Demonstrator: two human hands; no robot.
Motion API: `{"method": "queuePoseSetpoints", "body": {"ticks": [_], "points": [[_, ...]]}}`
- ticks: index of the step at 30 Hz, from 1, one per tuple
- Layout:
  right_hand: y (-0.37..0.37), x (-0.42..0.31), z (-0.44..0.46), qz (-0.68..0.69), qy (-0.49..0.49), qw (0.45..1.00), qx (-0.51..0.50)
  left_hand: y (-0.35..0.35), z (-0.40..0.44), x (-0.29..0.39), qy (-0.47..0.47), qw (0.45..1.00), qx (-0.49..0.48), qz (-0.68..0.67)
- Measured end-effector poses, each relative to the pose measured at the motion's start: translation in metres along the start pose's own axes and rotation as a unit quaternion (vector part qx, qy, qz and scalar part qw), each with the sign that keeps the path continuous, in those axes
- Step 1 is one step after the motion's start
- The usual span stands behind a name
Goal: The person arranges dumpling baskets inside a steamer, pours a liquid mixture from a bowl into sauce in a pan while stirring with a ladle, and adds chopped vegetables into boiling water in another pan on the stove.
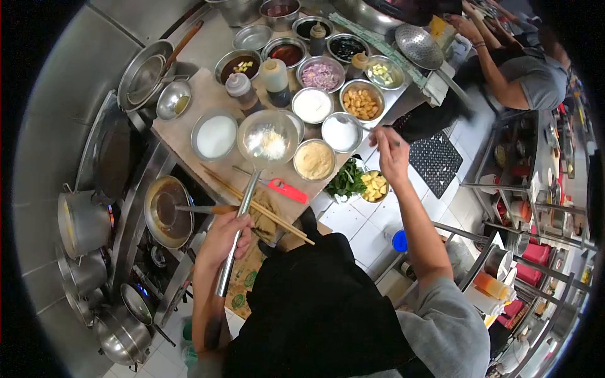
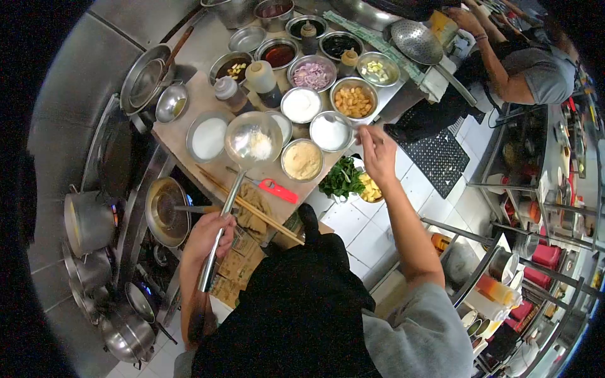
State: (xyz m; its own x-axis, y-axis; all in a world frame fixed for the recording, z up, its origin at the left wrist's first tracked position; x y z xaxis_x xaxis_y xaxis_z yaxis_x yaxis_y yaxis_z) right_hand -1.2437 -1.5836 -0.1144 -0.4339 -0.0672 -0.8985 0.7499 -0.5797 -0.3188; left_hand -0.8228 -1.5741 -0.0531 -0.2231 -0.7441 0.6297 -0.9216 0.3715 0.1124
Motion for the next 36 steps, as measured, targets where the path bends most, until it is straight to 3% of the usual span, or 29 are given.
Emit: {"method": "queuePoseSetpoints", "body": {"ticks": [4, 6, 10, 14, 19, 22, 24, 29, 32, 35, 36], "points": [[0.003, 0.039, -0.051, -0.003, 0.105, 0.994, 0.0, 0.0, -0.002, -0.009, -0.016, 1.0, -0.013, -0.001], [0.014, 0.049, -0.068, 0.116, 0.189, 0.974, 0.053, 0.0, -0.002, -0.013, -0.017, 1.0, -0.016, 0.007], [0.006, 0.055, -0.066, 0.226, 0.253, 0.934, 0.115, 0.005, -0.004, -0.015, -0.04, 0.999, -0.01, 0.013], [-0.019, 0.022, -0.035, 0.274, 0.23, 0.925, 0.129, 0.011, 0.002, -0.014, -0.024, 0.999, -0.036, 0.019], [-0.041, -0.057, -0.004, 0.29, 0.173, 0.939, 0.069, 0.026, 0.023, -0.008, -0.01, 0.996, -0.08, 0.025], [-0.031, -0.078, -0.003, 0.219, 0.133, 0.966, 0.031, 0.041, 0.025, 0.002, -0.014, 0.996, -0.088, -0.003], [-0.031, -0.092, -0.011, -0.027, -0.069, 0.996, 0.058, 0.042, 0.025, 0.002, -0.019, 0.995, -0.093, -0.014], [-0.008, -0.052, -0.05, 0.035, 0.089, 0.995, -0.027, 0.016, 0.0, -0.006, 0.007, 0.999, -0.052, -0.005], [0.04, -0.03, -0.077, 0.013, 0.102, 0.991, -0.091, -0.007, -0.015, -0.023, 0.007, 1.0, -0.002, -0.003], [0.072, -0.019, -0.088, -0.049, 0.046, 0.988, -0.139, -0.023, -0.025, -0.038, 0.01, 0.999, 0.029, -0.011], [0.073, -0.007, -0.089, -0.016, 0.08, 0.99, -0.111, -0.026, -0.026, -0.04, 0.014, 0.999, 0.033, -0.015]]}}
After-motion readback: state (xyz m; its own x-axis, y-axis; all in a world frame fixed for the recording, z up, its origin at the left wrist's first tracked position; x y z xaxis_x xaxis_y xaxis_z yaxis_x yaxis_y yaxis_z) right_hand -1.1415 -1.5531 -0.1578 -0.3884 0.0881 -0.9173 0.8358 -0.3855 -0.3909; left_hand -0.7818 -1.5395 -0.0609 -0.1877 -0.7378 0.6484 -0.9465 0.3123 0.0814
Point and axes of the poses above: each hand's wrist, its own z-axis towards the middle knuckle, its own y-axis out of the palm, x = y × z, the point moved 6 cm from there along z, towards the middle knuckle, and after that the axes turned 6 degrees about x, right-handed, at the moved point
